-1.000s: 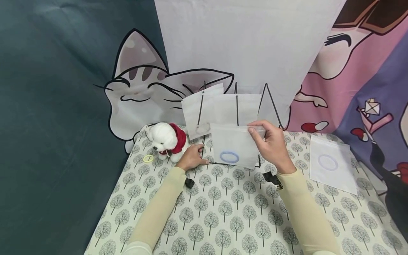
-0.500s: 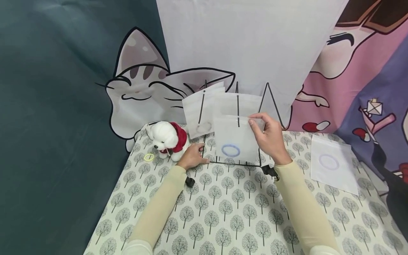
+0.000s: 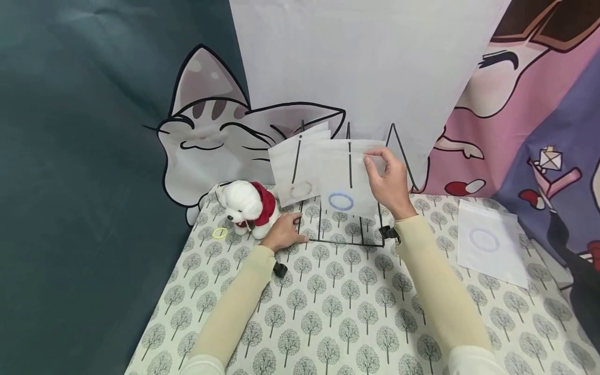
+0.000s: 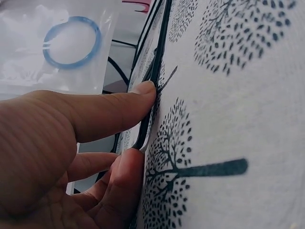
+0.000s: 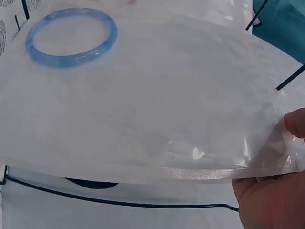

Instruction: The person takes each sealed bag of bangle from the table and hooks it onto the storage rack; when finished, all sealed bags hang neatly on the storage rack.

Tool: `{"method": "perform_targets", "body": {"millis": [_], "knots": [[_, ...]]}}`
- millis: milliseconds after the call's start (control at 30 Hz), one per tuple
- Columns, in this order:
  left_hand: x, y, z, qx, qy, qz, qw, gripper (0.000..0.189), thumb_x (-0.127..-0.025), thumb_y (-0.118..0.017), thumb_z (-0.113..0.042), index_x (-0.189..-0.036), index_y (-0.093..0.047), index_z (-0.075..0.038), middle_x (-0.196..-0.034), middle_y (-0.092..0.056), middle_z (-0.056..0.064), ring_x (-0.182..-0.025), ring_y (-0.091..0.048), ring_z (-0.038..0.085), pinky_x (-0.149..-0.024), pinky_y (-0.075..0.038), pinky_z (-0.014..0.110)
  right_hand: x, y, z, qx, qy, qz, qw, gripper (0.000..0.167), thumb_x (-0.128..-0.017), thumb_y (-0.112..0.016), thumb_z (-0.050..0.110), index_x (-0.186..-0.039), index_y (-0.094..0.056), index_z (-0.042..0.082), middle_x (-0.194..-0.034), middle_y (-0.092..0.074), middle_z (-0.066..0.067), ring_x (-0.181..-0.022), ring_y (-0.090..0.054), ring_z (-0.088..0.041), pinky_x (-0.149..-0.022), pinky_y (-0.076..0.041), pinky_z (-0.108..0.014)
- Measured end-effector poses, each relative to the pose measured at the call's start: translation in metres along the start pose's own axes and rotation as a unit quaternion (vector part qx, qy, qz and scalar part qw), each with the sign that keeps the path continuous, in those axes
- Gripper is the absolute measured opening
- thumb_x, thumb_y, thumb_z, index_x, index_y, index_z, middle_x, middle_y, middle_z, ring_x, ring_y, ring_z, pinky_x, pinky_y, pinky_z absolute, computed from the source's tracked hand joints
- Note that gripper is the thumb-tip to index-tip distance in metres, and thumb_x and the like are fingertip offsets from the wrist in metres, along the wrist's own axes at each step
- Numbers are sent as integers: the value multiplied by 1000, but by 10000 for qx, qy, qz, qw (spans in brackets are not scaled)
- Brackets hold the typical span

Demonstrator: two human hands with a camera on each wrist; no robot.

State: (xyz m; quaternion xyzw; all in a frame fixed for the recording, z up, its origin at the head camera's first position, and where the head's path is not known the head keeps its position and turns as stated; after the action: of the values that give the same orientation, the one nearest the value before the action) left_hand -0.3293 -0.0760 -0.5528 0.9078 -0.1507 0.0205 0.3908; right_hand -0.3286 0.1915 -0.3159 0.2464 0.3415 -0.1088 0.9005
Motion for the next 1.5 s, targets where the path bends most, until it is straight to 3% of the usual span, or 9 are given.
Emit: {"method": "perform_targets", "body": {"millis": [167, 333, 467, 567, 700, 933, 1167, 1367, 1500], "knots": [[-3, 1, 0, -90, -6, -61, 9999, 95, -78, -94, -33, -159, -48, -12, -140, -62, 12, -113, -65, 27, -115, -49, 49, -12, -2, -7, 62, -75, -72, 9999, 18, -102, -67, 11, -115, -73, 0, -119, -77, -19, -121, -70, -35, -112, -51, -46], [-2, 0, 0, 22, 42, -14, 10000, 96, -78, -95, -31, -159, -47, -11, -140, -61, 12, -98, -65, 22, -111, -51, 49, -15, -5, -13, 88, -182, -150, 9997, 20, -103, -67, 13, -117, -72, 0, -121, -77, -18, -119, -70, -33, -111, -50, -41], [-1, -1, 0, 31, 59, 49, 10000, 98, -77, -95, -31, -160, -46, -11, -140, -60, 13, -92, -63, 18, -110, -52, 48, -9, -4, -21, 102, -318, -220, 9992, 24, -102, -69, 14, -122, -70, 3, -109, -76, -16, -84, -66, -23, -80, -51, -24], [0, 0, 0, 20, 27, 29, 10000, 98, -77, -95, -31, -160, -46, -10, -138, -61, 13, -95, -63, 20, -111, -51, 48, -1, -6, -29, -138, -481, -124, 9987, 29, -102, -69, 13, -128, -65, 3, -101, -73, -17, -71, -56, -14, -65, -46, -17], [1, 2, -2, 92, -85, -36, 9999, 96, -78, -95, -29, -159, -48, -9, -137, -62, 13, -109, -64, 27, -116, -47, 50, 9, -9, -43, -430, -767, 79, 9961, 35, -102, -67, 13, -135, -59, 3, -106, -74, -18, -83, -64, -7, -76, -54, -15], [1, 0, -3, 213, -98, 54, 9997, 95, -78, -94, -26, -159, -48, -8, -144, -60, 16, -139, -53, 36, -123, -40, 53, 30, 3, -63, -172, -1200, 284, 9922, 32, -104, -66, 19, -127, -58, -1, -110, -70, -16, -96, -63, -3, -90, -54, -14], [0, 1, -3, 276, -63, -29, 9996, 96, -77, -95, -25, -159, -48, -8, -146, -60, 17, -137, -55, 37, -123, -40, 55, 45, 32, -82, -31, -1179, 261, 9927, 30, -104, -66, 19, -125, -64, -2, -111, -73, -19, -94, -64, 2, -86, -52, -11], [-1, 1, -3, 315, -85, -1, 9995, 96, -76, -95, -24, -158, -48, -7, -144, -61, 17, -137, -55, 38, -122, -41, 54, 62, 64, -115, 320, -1703, 288, 9845, 27, -104, -67, 21, -124, -65, 3, -113, -73, -15, -93, -63, 4, -85, -50, -10], [-1, 0, -2, 242, -81, 20, 9997, 97, -76, -96, -26, -158, -47, -7, -145, -60, 17, -140, -53, 39, -123, -40, 54, 70, 90, -138, 627, -1810, 285, 9811, 27, -104, -67, 20, -125, -66, 3, -116, -73, -14, -94, -62, 7, -84, -49, -7]]}}
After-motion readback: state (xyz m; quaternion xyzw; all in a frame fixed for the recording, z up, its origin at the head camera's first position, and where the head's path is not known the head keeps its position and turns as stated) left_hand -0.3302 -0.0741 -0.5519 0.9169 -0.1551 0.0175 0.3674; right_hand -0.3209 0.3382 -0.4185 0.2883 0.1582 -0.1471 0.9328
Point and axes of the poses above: each hand's wrist, its own x-axis away from the middle knuckle, its own y-axis out of the back of the hand, z = x × y, the point moved 10 cm from there along -x, towards the middle knuckle
